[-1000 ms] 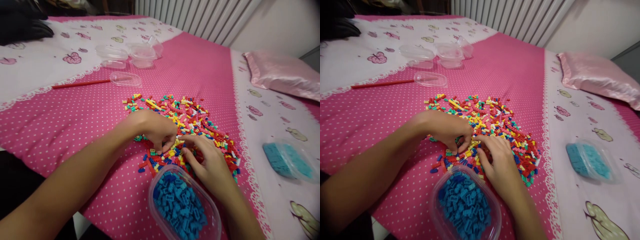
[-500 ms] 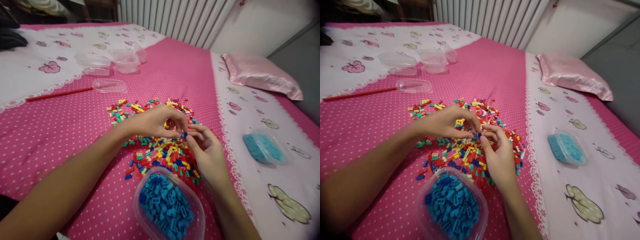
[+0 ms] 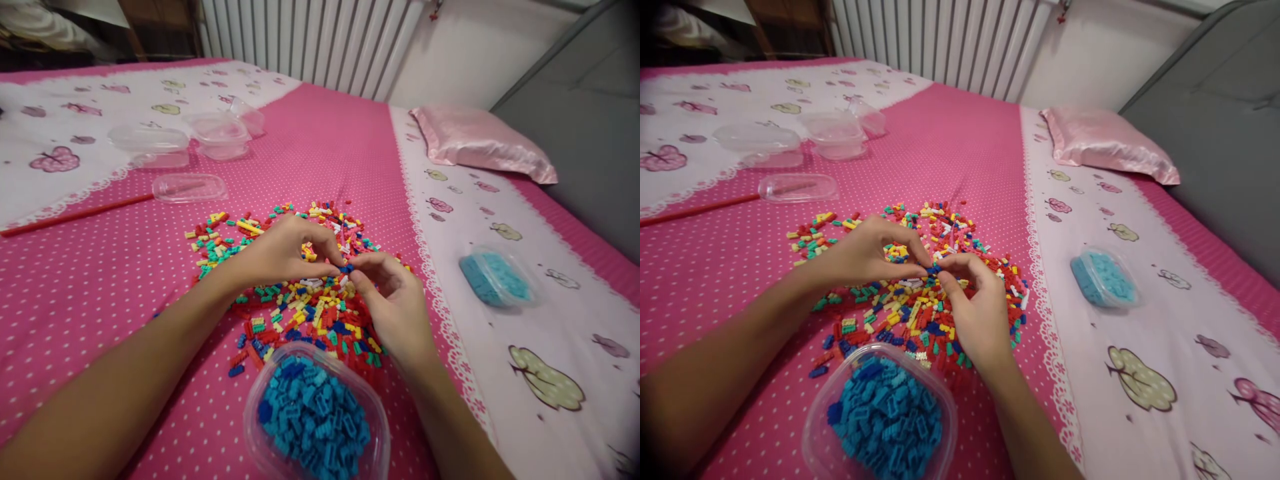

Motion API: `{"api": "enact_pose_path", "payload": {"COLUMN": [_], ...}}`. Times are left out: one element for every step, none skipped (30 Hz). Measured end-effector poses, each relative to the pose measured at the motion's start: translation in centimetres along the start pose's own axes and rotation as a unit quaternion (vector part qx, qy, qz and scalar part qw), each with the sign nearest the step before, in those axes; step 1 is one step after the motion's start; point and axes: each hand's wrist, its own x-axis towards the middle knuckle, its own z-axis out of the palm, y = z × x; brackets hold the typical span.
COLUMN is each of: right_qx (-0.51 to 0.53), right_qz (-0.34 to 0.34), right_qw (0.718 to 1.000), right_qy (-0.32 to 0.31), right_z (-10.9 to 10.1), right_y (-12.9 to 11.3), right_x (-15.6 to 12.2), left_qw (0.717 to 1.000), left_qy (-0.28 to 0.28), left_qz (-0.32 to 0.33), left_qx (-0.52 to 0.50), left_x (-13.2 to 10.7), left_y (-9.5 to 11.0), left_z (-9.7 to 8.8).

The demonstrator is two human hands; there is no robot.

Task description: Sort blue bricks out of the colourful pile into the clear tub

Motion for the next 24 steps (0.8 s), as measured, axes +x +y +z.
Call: {"api": "enact_pose_path", "payload": {"right_qx": [0.005, 0.009, 0.013, 0.016, 0.018, 0.019, 0.019, 0.018, 0.017, 0.016, 0.017, 0.020, 0.024, 0.027, 0.029, 0.029, 0.029, 0.029, 0.029, 0.030, 0.030, 0.031, 0.031, 0.032], "right_qz": [0.004, 0.009, 0.014, 0.018, 0.023, 0.027, 0.031, 0.035, 0.037, 0.039, 0.041, 0.043, 0.044, 0.043, 0.040, 0.034, 0.027, 0.019, 0.012, 0.007, 0.003, 0.001, -0.001, -0.002], "right_qw": [1.000, 1.000, 1.000, 1.000, 1.000, 0.999, 0.999, 0.999, 0.999, 0.999, 0.999, 0.999, 0.999, 0.999, 0.999, 0.999, 0.999, 0.999, 0.999, 0.999, 0.998, 0.998, 0.998, 0.998], "right_qy": [-0.001, -0.003, -0.004, -0.005, -0.005, -0.002, 0.001, 0.007, 0.012, 0.015, 0.018, 0.018, 0.017, 0.017, 0.017, 0.021, 0.026, 0.032, 0.038, 0.044, 0.049, 0.052, 0.055, 0.057], "right_z": [0.1, 0.1, 0.2, 0.3, 0.3, 0.4, 0.4, 0.4, 0.4, 0.4, 0.4, 0.3, 0.3, 0.3, 0.2, 0.2, 0.2, 0.1, 0.1, 0.1, 0.2, 0.2, 0.2, 0.3], "right_y": [0.0, 0.0, 0.0, 0.1, 0.1, 0.1, 0.2, 0.2, 0.3, 0.3, 0.4, 0.4, 0.5, 0.5, 0.5, 0.5, 0.5, 0.5, 0.6, 0.6, 0.6, 0.6, 0.6, 0.6], "right_x": [0.0, 0.0, 0.0, -0.1, -0.1, -0.1, -0.2, -0.3, -0.3, -0.4, -0.4, -0.4, -0.4, -0.4, -0.4, -0.4, -0.4, -0.4, -0.3, -0.3, -0.3, -0.3, -0.2, -0.2], "left_qw": [1.000, 1.000, 1.000, 1.000, 1.000, 1.000, 1.000, 1.000, 1.000, 0.999, 0.999, 0.999, 0.999, 0.998, 0.998, 0.997, 0.996, 0.995, 0.994, 0.993, 0.991, 0.991, 0.990, 0.990], "left_qy": [-0.002, -0.002, -0.003, -0.003, -0.003, -0.002, -0.001, 0.001, 0.005, 0.009, 0.014, 0.018, 0.023, 0.028, 0.032, 0.036, 0.038, 0.041, 0.042, 0.044, 0.045, 0.046, 0.046, 0.046], "left_qz": [-0.005, -0.011, -0.016, -0.020, -0.023, -0.024, -0.025, -0.027, -0.029, -0.032, -0.035, -0.039, -0.042, -0.046, -0.052, -0.057, -0.064, -0.072, -0.080, -0.087, -0.093, -0.097, -0.100, -0.100], "left_qx": [0.000, 0.000, 0.002, 0.003, 0.004, 0.004, 0.003, 0.000, -0.002, -0.006, -0.010, -0.014, -0.019, -0.023, -0.028, -0.034, -0.042, -0.053, -0.064, -0.073, -0.081, -0.085, -0.089, -0.092], "left_x": [0.0, 0.0, 0.0, 0.0, 0.0, -0.1, -0.1, -0.1, -0.1, 0.0, 0.0, 0.0, 0.0, 0.1, 0.1, 0.1, 0.2, 0.2, 0.3, 0.3, 0.3, 0.3, 0.4, 0.4], "left_y": [0.0, 0.0, 0.0, 0.0, 0.0, 0.0, 0.1, 0.1, 0.1, 0.1, 0.1, 0.2, 0.2, 0.2, 0.3, 0.3, 0.4, 0.5, 0.6, 0.6, 0.7, 0.8, 0.8, 0.8], "left_z": [0.1, 0.1, 0.2, 0.2, 0.2, 0.3, 0.3, 0.3, 0.4, 0.5, 0.6, 0.8, 1.0, 1.1, 1.3, 1.5, 1.6, 1.7, 1.8, 1.8, 1.9, 1.9, 1.9, 1.9]}}
